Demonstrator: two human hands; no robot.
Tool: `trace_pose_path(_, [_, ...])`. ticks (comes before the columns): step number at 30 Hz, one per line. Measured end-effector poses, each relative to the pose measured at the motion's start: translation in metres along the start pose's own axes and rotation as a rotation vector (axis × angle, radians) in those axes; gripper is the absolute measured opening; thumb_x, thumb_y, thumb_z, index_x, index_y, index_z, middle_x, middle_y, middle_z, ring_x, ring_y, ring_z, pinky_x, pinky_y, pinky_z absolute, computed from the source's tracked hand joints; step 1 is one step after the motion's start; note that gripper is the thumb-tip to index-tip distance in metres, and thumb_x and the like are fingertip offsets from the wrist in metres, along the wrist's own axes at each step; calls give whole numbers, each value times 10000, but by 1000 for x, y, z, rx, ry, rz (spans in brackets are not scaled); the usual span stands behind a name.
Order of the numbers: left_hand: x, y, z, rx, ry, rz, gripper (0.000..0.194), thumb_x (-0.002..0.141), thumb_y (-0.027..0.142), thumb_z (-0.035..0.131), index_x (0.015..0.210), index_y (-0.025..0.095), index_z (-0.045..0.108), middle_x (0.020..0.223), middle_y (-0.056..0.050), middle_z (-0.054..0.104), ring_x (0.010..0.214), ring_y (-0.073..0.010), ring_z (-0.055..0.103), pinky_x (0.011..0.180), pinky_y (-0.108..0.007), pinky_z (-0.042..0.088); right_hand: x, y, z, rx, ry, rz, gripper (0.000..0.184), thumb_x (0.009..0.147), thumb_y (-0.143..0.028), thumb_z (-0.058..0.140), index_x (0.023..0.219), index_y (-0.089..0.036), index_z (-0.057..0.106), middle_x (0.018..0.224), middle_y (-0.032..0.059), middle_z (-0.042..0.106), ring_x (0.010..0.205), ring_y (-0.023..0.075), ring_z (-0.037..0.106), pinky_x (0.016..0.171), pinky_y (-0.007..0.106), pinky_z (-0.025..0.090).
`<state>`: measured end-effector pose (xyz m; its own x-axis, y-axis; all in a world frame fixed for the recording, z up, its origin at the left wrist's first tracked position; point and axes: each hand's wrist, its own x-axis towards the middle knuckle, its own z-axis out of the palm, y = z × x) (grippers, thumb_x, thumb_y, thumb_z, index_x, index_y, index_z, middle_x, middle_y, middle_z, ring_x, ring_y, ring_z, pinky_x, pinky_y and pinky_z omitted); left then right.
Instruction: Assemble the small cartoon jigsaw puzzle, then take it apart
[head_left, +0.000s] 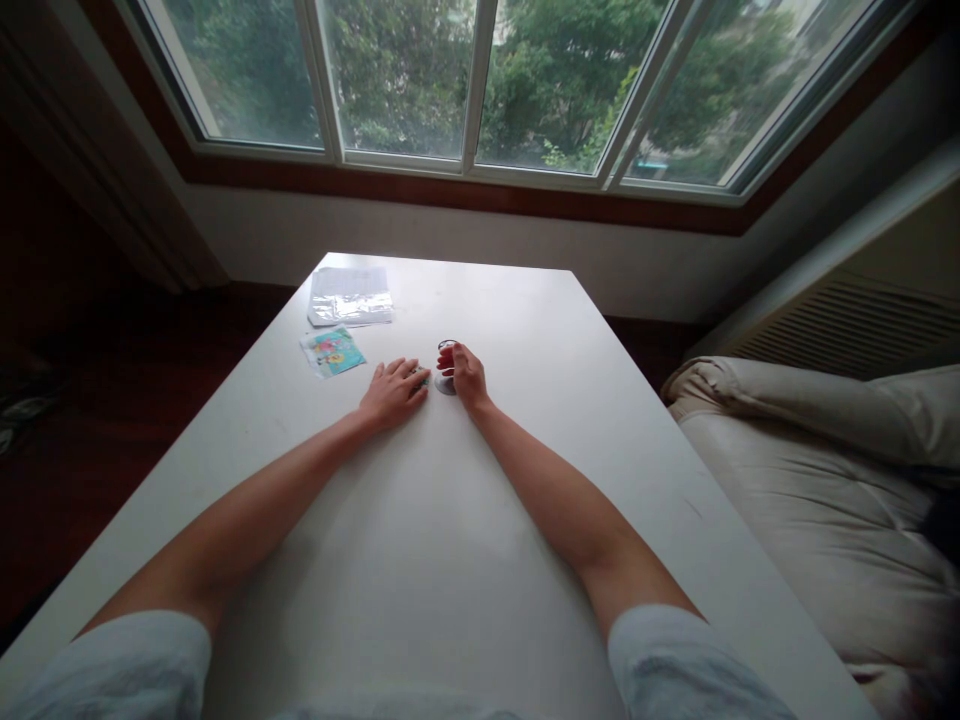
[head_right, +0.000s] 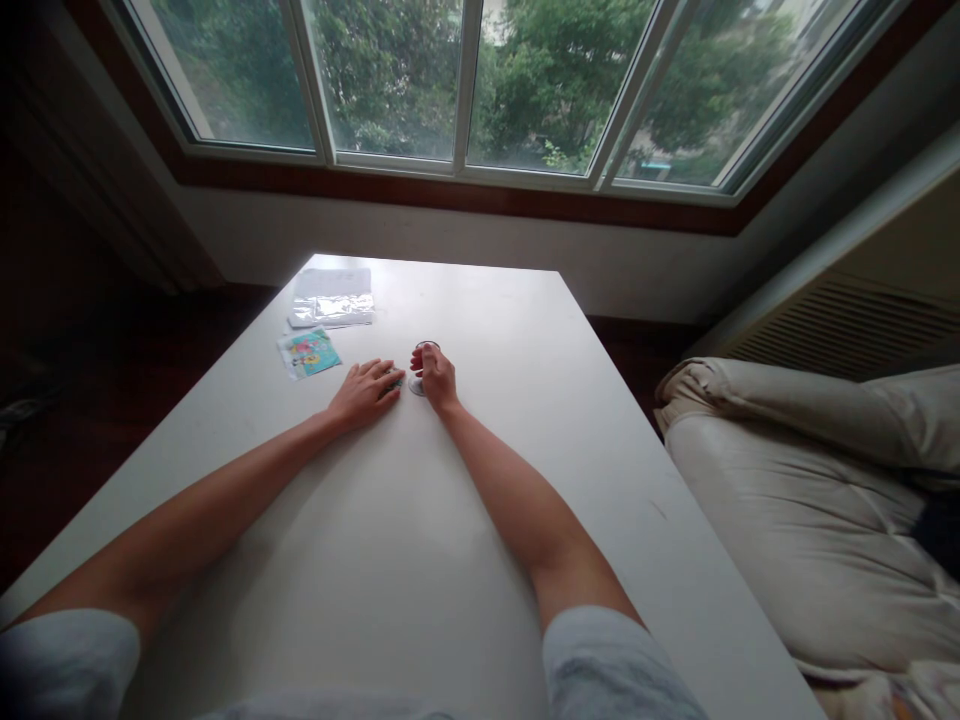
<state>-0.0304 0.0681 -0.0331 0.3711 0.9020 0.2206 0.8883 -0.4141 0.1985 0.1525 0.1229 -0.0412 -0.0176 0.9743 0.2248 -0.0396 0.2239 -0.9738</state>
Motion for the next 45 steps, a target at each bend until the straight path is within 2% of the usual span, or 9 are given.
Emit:
trace_pose_path(12, [33,-5,8,-10,128,-73,325,954,366,498,1217,230,630,1311,-120,583,1230,-302,506,1094,-492,373,2,3,-1,6,23,-19,584,929,-725,430,883,-191,663,771,40,688,650,143,653,597,254,513])
trace_pose_path(19, [31,1,5,16,158,-132,249,936,329,504,1104,210,645,1187,-144,600,1163,-328,517,1002,-492,446,5,5,-3,-20,56,-18,565,932,-707,435,844,-197,662,696,15,658,571,128,608,558,248,484])
trace_pose_path(22, [29,4,4,38,174,-153,275,925,330,522,1143,212,640,1177,-145,603,1157,-336,519,982,-496,462,3,4,-3,-39,81,-15,545,939,-685,434,823,-202,657,675,9,650,560,125,595,534,238,465])
trace_pose_path(25, [28,5,3,33,204,-142,353,914,319,533,1246,224,609,1253,-133,591,1188,-327,513,1018,-487,453,2,2,-4,-41,105,-9,529,944,-662,434,805,-202,654,653,1,635,545,120,576,523,231,455])
trace_pose_path(30, [28,4,2,12,183,-172,298,922,350,521,1148,213,659,1228,-145,593,1162,-336,529,1023,-502,439,2,1,-3,-40,122,6,489,947,-616,446,780,-201,643,629,-10,613,525,113,558,519,224,452])
trace_pose_path(32, [28,3,3,7,193,-187,330,922,356,523,1184,203,653,1246,-155,587,1179,-342,523,1018,-501,442,2,2,-2,-45,122,15,483,945,-611,448,769,-202,636,626,-11,610,525,112,554,519,223,452])
trace_pose_path(37, [29,-1,5,18,221,-184,439,931,415,547,1331,248,612,1404,-128,548,1303,-337,464,1088,-506,407,2,2,-6,-24,52,37,475,927,-620,476,766,-203,637,628,-4,616,530,112,544,509,225,437])
trace_pose_path(41, [29,-7,4,16,181,-151,338,962,404,516,1235,298,685,1345,-91,603,1237,-306,527,1068,-481,429,-5,-2,-13,41,-34,59,476,882,-656,534,779,-200,629,643,3,617,543,119,553,510,236,428])
trace_pose_path(45, [28,-9,2,0,190,-163,336,989,359,466,1204,283,712,1311,-100,627,1199,-299,550,1038,-466,445,-23,-7,-22,75,-104,52,426,878,-606,580,777,-196,636,653,-1,614,567,119,556,554,247,444])
